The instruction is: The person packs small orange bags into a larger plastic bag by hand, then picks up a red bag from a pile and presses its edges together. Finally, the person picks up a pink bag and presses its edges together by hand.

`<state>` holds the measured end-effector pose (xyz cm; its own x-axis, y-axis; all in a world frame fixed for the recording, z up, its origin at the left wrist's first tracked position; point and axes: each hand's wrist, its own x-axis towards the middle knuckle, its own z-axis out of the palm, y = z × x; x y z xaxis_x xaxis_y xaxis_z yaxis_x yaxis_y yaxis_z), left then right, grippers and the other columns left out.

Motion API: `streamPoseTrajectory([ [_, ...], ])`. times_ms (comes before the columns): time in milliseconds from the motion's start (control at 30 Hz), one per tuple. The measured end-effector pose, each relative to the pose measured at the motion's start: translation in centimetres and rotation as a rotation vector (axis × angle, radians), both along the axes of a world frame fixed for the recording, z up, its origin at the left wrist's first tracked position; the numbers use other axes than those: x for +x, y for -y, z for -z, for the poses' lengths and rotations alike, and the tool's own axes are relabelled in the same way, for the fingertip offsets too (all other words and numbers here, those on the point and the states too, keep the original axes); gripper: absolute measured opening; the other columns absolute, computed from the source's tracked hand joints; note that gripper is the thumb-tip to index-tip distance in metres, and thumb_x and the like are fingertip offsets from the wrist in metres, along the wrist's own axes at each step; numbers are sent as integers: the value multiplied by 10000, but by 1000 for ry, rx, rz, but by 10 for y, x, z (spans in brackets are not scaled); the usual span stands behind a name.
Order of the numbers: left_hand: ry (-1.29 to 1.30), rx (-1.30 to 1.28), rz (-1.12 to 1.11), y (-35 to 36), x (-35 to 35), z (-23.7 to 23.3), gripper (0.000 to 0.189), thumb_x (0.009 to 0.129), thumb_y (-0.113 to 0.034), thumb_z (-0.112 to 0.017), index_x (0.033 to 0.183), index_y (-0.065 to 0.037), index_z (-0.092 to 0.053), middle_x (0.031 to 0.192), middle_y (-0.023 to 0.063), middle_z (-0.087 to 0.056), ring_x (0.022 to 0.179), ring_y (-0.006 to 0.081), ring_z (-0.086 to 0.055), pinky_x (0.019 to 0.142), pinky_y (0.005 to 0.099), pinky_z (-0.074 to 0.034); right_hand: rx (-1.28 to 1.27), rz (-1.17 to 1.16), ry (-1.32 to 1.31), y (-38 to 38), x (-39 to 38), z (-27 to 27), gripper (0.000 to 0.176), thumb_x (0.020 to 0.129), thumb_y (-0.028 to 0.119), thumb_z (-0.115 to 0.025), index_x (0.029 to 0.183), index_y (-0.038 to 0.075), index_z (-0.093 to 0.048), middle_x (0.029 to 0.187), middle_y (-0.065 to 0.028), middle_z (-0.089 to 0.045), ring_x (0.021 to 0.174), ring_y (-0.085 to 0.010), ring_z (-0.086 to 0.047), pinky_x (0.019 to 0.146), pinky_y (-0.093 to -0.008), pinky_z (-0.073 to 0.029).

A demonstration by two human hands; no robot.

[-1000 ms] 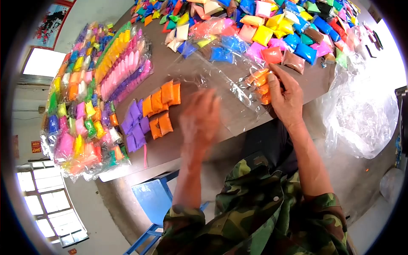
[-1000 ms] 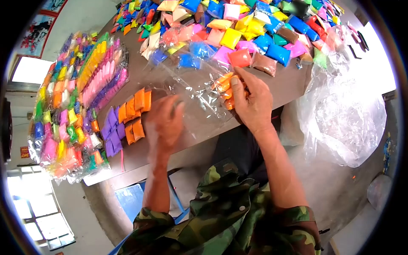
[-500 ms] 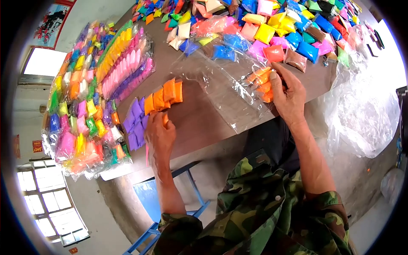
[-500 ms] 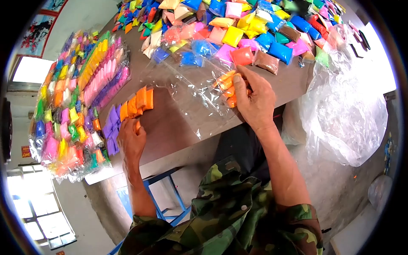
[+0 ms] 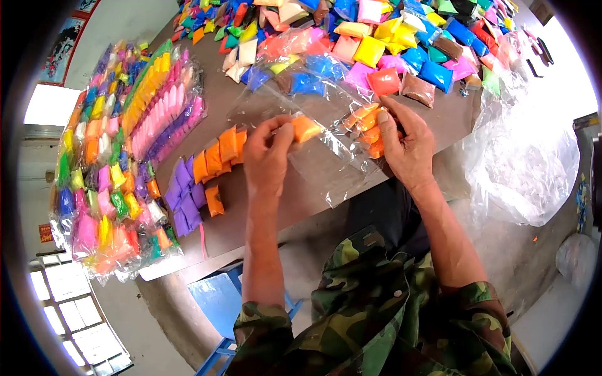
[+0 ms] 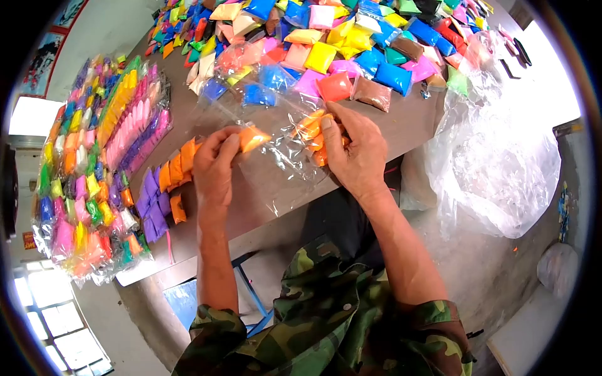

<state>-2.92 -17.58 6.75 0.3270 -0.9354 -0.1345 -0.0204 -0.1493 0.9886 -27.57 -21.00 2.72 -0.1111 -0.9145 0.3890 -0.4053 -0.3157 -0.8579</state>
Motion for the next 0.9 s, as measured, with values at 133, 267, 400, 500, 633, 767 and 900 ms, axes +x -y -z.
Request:
streamPoseTrajectory([
  [133, -48, -96, 83, 17, -28, 17, 259, 995, -28, -692, 1238, 54, -723, 1101, 47, -744, 1004, 88, -675, 865, 261, -551, 2, -6, 9, 0, 1, -4, 284, 995, 194, -717, 1225, 37, -774, 1049, -164, -787, 936, -322, -752, 865, -415, -576],
  [267, 63, -148, 127, 22, -41, 23, 265, 958, 17, -709, 1221, 38, -732, 1139, 91, -757, 1017, 172, -716, 907, 343, -575, -41, 3, -37, 1, 0, -5, 272, 991, 186, -718, 1214, 41, -777, 1052, -158, -790, 947, -327, -751, 885, -425, -570],
  [400, 850, -405, 160, 24, -45, 16, 293, 910, 9, -762, 1201, -24, -752, 1157, 164, -743, 1073, 338, -717, 938, 434, -581, -50, -1, -77, 1, -2, -3, 272, 990, 180, -716, 1217, 44, -777, 1093, -154, -795, 1005, -334, -752, 939, -424, -560],
  [500, 944, -429, 198, 26, -50, 10, 275, 903, -11, -781, 1176, -44, -766, 1145, 174, -735, 1082, 369, -711, 932, 450, -583, -27, -15, -63, 1, -2, -5, 287, 989, 180, -715, 1235, 45, -773, 1124, -156, -795, 1042, -339, -751, 951, -421, -560],
  [633, 963, -552, 217, 32, -49, 16, 240, 903, -29, -795, 1142, -31, -771, 1114, 169, -741, 1020, 359, -731, 881, 448, -591, -31, -11, -71, 1, -1, -5, 308, 992, 176, -709, 1268, 55, -766, 1152, -156, -792, 1072, -340, -746, 966, -423, -553],
  [767, 887, -511, 270, 31, -54, 13, 242, 909, -48, -804, 1149, -32, -776, 1042, 168, -752, 952, 358, -745, 840, 445, -598, -66, -48, -86, 2, -3, -4, 327, 995, 156, -697, 1305, 77, -762, 1233, -155, -774, 1116, -337, -733, 998, -413, -538],
  [900, 956, -534, 212, 33, -60, 10, 225, 914, -58, -811, 1136, -37, -792, 955, 163, -756, 880, 356, -746, 781, 438, -599, -101, -89, -132, 2, -7, -3, 346, 995, 147, -696, 1331, 89, -756, 1284, -148, -763, 1145, -331, -725, 1025, -412, -523],
])
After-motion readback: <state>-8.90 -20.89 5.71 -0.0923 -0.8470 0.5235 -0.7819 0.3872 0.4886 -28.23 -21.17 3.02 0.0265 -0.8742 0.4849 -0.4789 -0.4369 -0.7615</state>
